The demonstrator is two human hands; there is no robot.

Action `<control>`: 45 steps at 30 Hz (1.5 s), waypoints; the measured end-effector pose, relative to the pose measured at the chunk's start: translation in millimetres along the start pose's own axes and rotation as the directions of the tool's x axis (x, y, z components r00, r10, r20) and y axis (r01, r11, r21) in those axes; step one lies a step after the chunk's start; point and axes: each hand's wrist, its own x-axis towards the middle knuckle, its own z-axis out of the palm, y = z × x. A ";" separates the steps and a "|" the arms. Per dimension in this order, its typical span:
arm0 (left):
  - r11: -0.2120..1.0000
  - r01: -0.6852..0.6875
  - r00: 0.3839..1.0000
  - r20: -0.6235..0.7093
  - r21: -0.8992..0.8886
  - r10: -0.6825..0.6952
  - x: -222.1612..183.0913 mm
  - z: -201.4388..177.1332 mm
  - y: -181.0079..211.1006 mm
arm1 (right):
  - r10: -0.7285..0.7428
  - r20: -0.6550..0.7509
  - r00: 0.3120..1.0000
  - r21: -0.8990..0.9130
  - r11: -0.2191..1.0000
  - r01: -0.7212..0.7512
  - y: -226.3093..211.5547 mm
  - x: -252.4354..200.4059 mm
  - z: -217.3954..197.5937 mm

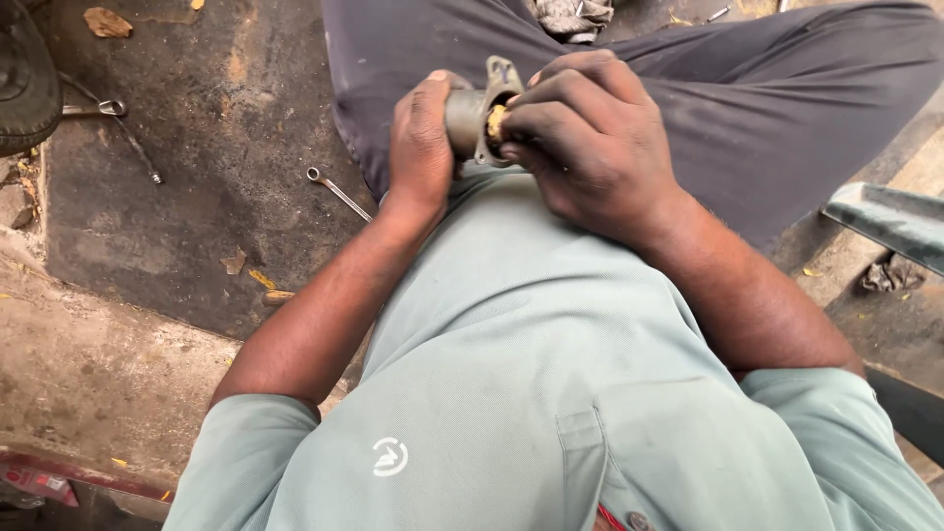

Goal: Disassembling and cleaning a motorcycle starter motor component.

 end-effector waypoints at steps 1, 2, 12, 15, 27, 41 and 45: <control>0.994 0.103 0.995 -0.002 -0.028 -0.103 -4.6 -4.3 -1.4 | -0.001 0.046 0.999 -0.072 0.997 0.004 -4.3 1.3 -0.7; 0.981 0.187 0.982 0.004 -0.059 -0.187 -2.2 -6.7 -1.5 | -0.010 0.084 0.996 -0.157 0.987 0.023 -5.4 5.9 -3.1; 0.924 -0.222 0.975 0.059 0.311 0.215 11.2 -14.4 35.0 | 0.247 0.060 0.967 0.020 0.969 -0.248 -12.4 10.4 17.2; 0.865 -0.244 0.969 0.069 0.438 0.238 13.4 -6.2 52.1 | 0.435 0.072 0.897 0.150 0.885 -0.441 -9.0 11.0 20.0; 0.936 -0.201 0.949 -0.178 0.289 0.259 58.4 -39.4 84.9 | 0.290 -0.294 0.911 0.131 0.956 -0.262 10.0 -41.0 -5.8; 0.786 0.402 0.915 0.234 -0.469 -0.328 -15.6 -52.8 20.7 | 0.935 0.088 0.343 0.993 -0.058 -0.099 145.3 -159.5 -39.1; 0.714 0.531 0.846 0.332 -0.456 -0.417 -13.3 -50.6 -3.4 | 0.856 0.288 0.429 0.957 -0.247 -0.149 166.9 -163.5 -23.3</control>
